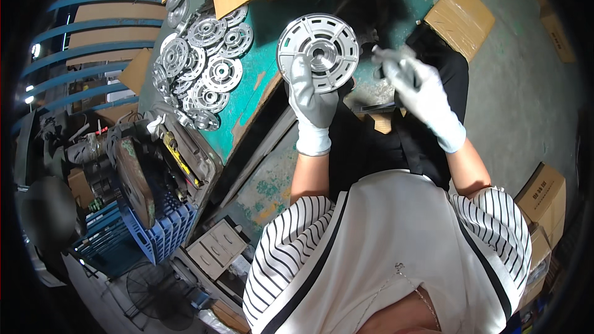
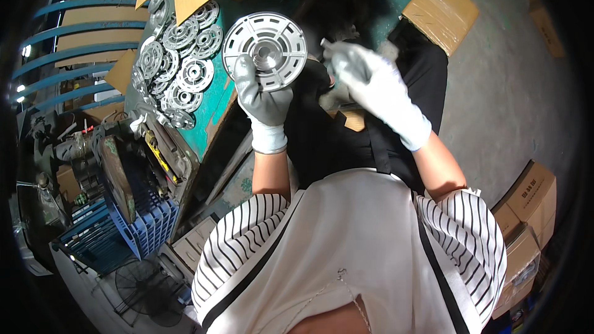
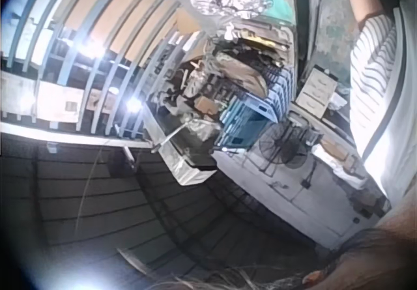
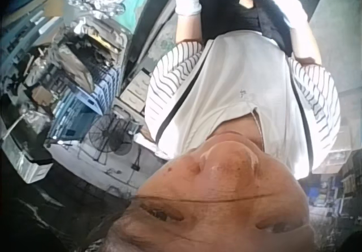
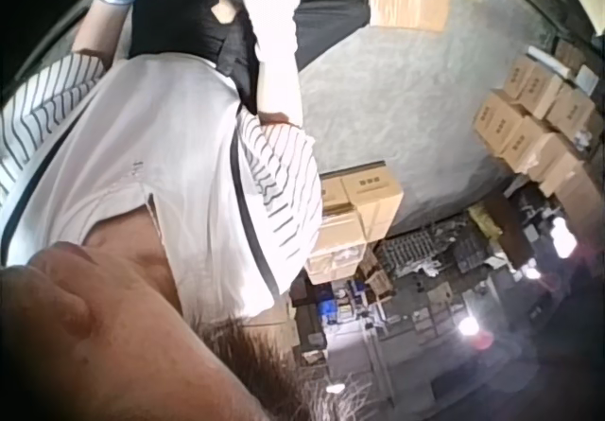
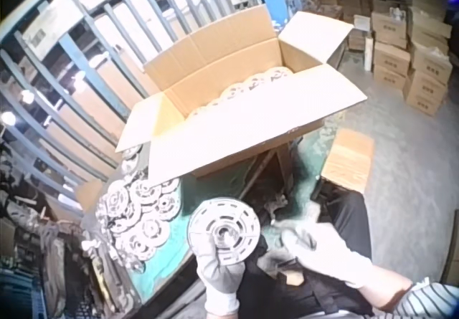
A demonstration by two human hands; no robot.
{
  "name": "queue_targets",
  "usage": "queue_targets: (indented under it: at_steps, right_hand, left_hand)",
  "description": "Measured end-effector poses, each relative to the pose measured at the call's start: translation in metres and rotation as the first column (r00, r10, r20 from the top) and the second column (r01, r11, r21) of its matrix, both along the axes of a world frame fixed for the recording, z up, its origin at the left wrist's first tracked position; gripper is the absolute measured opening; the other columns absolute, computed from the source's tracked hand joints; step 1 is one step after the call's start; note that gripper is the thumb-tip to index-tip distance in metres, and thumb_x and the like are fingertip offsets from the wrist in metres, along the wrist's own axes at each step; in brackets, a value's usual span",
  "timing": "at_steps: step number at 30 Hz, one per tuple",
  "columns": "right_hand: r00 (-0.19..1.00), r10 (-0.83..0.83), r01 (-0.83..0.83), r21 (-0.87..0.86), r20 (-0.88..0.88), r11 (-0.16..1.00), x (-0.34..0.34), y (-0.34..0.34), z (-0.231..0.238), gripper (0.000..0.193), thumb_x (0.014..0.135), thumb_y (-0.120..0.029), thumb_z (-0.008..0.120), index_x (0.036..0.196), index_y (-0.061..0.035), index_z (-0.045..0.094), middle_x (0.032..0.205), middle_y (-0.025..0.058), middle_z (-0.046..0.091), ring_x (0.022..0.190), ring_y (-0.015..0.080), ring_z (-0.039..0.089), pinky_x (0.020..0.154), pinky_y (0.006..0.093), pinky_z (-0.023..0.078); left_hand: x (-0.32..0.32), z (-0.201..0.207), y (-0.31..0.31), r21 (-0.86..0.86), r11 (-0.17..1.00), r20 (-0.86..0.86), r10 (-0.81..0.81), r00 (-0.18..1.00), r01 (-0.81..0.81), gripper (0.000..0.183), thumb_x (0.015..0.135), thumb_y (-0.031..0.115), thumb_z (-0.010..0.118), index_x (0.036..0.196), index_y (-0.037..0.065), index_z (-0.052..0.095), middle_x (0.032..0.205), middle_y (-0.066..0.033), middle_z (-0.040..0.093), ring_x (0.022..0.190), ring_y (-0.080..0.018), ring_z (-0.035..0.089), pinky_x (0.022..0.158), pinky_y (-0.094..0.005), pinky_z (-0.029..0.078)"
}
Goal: The recorder is inspecting and cleaning metal components using a small tool and then placing them into a cardboard box.
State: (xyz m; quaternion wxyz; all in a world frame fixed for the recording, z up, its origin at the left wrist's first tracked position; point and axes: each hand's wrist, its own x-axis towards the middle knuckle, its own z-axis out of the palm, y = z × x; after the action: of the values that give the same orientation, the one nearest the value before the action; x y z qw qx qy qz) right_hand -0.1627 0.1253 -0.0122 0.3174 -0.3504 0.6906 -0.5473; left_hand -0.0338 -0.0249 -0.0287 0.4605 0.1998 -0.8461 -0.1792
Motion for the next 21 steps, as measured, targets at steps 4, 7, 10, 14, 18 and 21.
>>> queue_targets:
  at_steps: [4,7,10,14,18,21]
  right_hand:
    - [0.872,-0.136,0.208,-0.104,0.471,0.972,-0.016,-0.018,0.018,0.028,0.092,-0.016,0.055,0.116,-0.001,0.059,0.093,0.0038,0.067,0.046,0.0022,0.043,0.046,0.017,0.038]
    - [0.869,-0.064,0.16,-0.156,0.491,0.975,-0.021,-0.026,0.018,0.03,0.091,-0.018,0.057,0.115,0.0012,0.058,0.087,0.0037,0.066,0.045,0.0032,0.044,0.044,0.0171,0.038]
    - [0.829,0.004,0.129,-0.199,0.56,0.971,-0.018,-0.031,0.015,0.032,0.09,-0.019,0.059,0.114,0.0023,0.058,0.079,0.0033,0.064,0.044,0.0037,0.046,0.042,0.0168,0.036]
    - [0.782,-0.007,0.152,-0.18,0.623,0.972,-0.01,-0.036,0.014,0.031,0.088,-0.02,0.064,0.11,0.0018,0.06,0.064,-0.0015,0.055,0.044,0.0035,0.046,0.039,0.0168,0.032]
    - [0.774,-0.027,0.146,-0.138,0.633,0.98,-0.009,-0.034,0.015,0.027,0.086,-0.017,0.066,0.106,0.0009,0.061,0.059,-0.0041,0.051,0.043,0.0029,0.043,0.039,0.0179,0.029]
    - [0.762,-0.031,0.154,-0.134,0.647,0.979,-0.009,-0.034,0.019,0.024,0.086,-0.015,0.066,0.103,0.001,0.062,0.059,-0.004,0.05,0.043,0.0029,0.042,0.039,0.0179,0.028]
  left_hand:
    - [-0.01,0.016,0.009,0.289,0.952,-0.154,-0.058,0.986,0.101,0.041,0.073,0.005,0.068,0.109,-0.009,0.055,0.103,-0.0191,0.061,0.092,-0.0323,0.061,0.086,-0.0353,0.047]
    - [-0.013,0.027,0.016,0.652,0.723,-0.285,-0.043,0.958,0.227,0.043,0.073,0.005,0.068,0.11,-0.009,0.054,0.103,-0.0195,0.061,0.093,-0.033,0.061,0.085,-0.0358,0.048]
    - [-0.007,0.016,0.008,0.057,0.998,-0.021,-0.036,0.999,0.037,0.037,0.074,0.003,0.068,0.107,-0.009,0.057,0.1,-0.019,0.062,0.094,-0.032,0.062,0.085,-0.0358,0.048]
    - [0.005,0.006,0.01,0.115,0.992,0.06,-0.056,0.997,0.049,0.045,0.073,0.001,0.068,0.113,-0.013,0.054,0.106,-0.0238,0.062,0.102,-0.0373,0.06,0.092,-0.0389,0.046]
    - [0.007,0.004,0.009,0.104,0.994,0.089,-0.052,0.995,0.042,0.046,0.072,0.003,0.067,0.111,-0.016,0.054,0.104,-0.0265,0.061,0.1,-0.0416,0.06,0.093,-0.0427,0.045]
    - [0.005,0.007,0.009,0.078,0.995,0.063,-0.073,0.995,0.068,0.044,0.071,0.005,0.068,0.108,-0.015,0.055,0.104,-0.0268,0.061,0.1,-0.0425,0.059,0.093,-0.0434,0.045]
